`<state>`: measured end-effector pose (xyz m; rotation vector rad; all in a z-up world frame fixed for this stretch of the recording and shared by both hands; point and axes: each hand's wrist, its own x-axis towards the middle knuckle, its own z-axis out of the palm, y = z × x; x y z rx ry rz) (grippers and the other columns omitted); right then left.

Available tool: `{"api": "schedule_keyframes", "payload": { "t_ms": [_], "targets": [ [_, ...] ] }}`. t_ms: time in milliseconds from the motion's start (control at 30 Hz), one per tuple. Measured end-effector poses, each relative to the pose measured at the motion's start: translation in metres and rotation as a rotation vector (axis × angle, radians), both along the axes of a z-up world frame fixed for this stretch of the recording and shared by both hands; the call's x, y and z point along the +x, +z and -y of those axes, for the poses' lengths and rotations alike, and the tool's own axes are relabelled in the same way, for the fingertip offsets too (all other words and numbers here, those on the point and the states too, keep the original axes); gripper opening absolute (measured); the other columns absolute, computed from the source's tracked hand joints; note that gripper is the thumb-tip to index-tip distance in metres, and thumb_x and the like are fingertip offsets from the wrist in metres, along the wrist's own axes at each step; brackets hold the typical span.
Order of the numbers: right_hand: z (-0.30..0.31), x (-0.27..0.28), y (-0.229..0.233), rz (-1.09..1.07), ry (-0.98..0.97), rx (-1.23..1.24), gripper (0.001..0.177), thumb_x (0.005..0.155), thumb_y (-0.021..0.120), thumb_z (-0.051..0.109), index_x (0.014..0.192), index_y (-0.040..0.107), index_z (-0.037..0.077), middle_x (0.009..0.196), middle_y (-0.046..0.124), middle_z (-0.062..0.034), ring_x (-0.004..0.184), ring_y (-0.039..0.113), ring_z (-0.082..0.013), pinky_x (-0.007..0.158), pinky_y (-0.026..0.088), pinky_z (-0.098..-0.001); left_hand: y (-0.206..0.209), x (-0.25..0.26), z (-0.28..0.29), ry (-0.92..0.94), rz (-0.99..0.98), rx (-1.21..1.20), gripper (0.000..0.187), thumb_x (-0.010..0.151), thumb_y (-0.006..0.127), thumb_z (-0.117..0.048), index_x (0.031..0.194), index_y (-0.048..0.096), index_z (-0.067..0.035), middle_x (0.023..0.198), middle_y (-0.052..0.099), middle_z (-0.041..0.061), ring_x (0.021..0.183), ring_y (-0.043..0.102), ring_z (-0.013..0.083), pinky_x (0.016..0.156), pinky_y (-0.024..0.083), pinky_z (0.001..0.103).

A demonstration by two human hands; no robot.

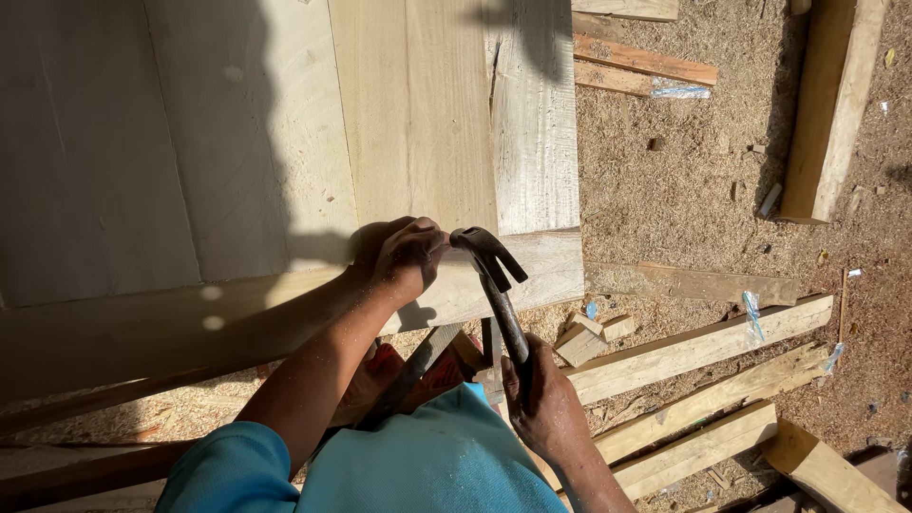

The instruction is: The person hammers nails into a wooden plank using a hammer. They repeatedly pick up nails from a plastic bag and drive them into the wood along the edge of the plank.

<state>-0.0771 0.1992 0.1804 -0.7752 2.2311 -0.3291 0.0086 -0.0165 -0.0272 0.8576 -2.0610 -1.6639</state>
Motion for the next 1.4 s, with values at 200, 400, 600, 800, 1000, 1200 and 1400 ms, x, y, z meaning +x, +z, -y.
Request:
{"api": "schedule_keyframes", "payload": {
  "t_ms": [200, 400, 600, 800, 1000, 1200, 1400],
  "targets": [
    [0.006, -0.009, -0.008, 0.04, -0.052, 0.112, 0.04, 0.101, 0.053, 0.03, 0.134, 0.045, 0.007, 0.088, 0.074, -0.0228, 0.077, 0.077, -0.0365, 0.068, 0.06, -0.0495, 0.032, 0.001, 0.019, -0.206, -0.246, -0.065, 0.019, 0.093, 0.065, -0.001, 0.111, 0.071, -0.006, 0.106, 0.068, 0.008, 0.101, 0.069, 0.0238, 0.085, 0.055, 0.032],
    [-0.015, -0.008, -0.026, -0.028, -0.01, 0.134, 0.034, 0.101, 0.055, 0.026, 0.126, 0.044, 0.005, 0.089, 0.07, -0.0266, 0.079, 0.072, -0.0424, 0.068, 0.058, -0.0536, 0.035, 0.007, 0.0, -0.199, 0.204, -0.144, 0.012, 0.094, 0.067, -0.01, 0.104, 0.074, -0.009, 0.103, 0.07, 0.008, 0.097, 0.07, 0.0243, 0.083, 0.055, 0.036],
    [-0.019, -0.008, -0.051, -0.015, -0.034, 0.113, 0.032, 0.101, 0.055, 0.028, 0.122, 0.044, 0.006, 0.083, 0.07, -0.0268, 0.075, 0.072, -0.0421, 0.064, 0.057, -0.053, 0.029, -0.015, 0.019, 0.244, 0.066, -0.445, 0.015, 0.107, 0.056, -0.016, 0.108, 0.066, -0.005, 0.092, 0.07, 0.012, 0.086, 0.069, 0.0291, 0.075, 0.056, 0.04],
    [-0.009, -0.002, 0.004, 0.044, -0.1, 0.248, 0.036, 0.101, 0.055, 0.03, 0.128, 0.047, 0.008, 0.075, 0.073, -0.0237, 0.062, 0.074, -0.0348, 0.055, 0.056, -0.0489, 0.028, -0.017, 0.003, 0.07, 0.315, -0.851, 0.013, 0.096, 0.061, -0.009, 0.107, 0.066, -0.007, 0.088, 0.068, 0.007, 0.08, 0.068, 0.0212, 0.064, 0.057, 0.034],
    [-0.004, 0.017, 0.026, -0.041, -0.049, -0.191, 0.054, 0.097, 0.054, 0.028, 0.138, 0.036, -0.001, 0.076, 0.072, -0.0216, 0.06, 0.075, -0.0284, 0.051, 0.059, -0.0428, 0.017, -0.022, 0.013, 0.115, 0.32, -0.87, 0.014, 0.102, 0.058, -0.011, 0.115, 0.063, -0.008, 0.097, 0.066, 0.006, 0.089, 0.066, 0.0219, 0.072, 0.056, 0.034],
    [0.01, 0.006, -0.004, 0.036, -0.12, 0.357, 0.041, 0.104, 0.056, 0.031, 0.135, 0.046, 0.006, 0.083, 0.072, -0.0198, 0.068, 0.074, -0.0326, 0.059, 0.059, -0.0451, 0.027, -0.023, 0.019, 0.105, 0.271, -0.807, 0.023, 0.094, 0.057, -0.019, 0.112, 0.064, -0.007, 0.097, 0.067, 0.008, 0.087, 0.067, 0.0248, 0.072, 0.057, 0.037],
    [-0.017, 0.02, 0.007, -0.095, -0.041, -0.46, 0.04, 0.102, 0.053, 0.029, 0.124, 0.042, -0.003, 0.08, 0.069, -0.0179, 0.064, 0.071, -0.0231, 0.056, 0.058, -0.0383, 0.017, -0.017, 0.005, 0.21, 0.277, -0.999, 0.02, 0.1, 0.055, -0.016, 0.118, 0.061, -0.011, 0.106, 0.068, 0.007, 0.096, 0.067, 0.0233, 0.077, 0.056, 0.032]
  ]
}}
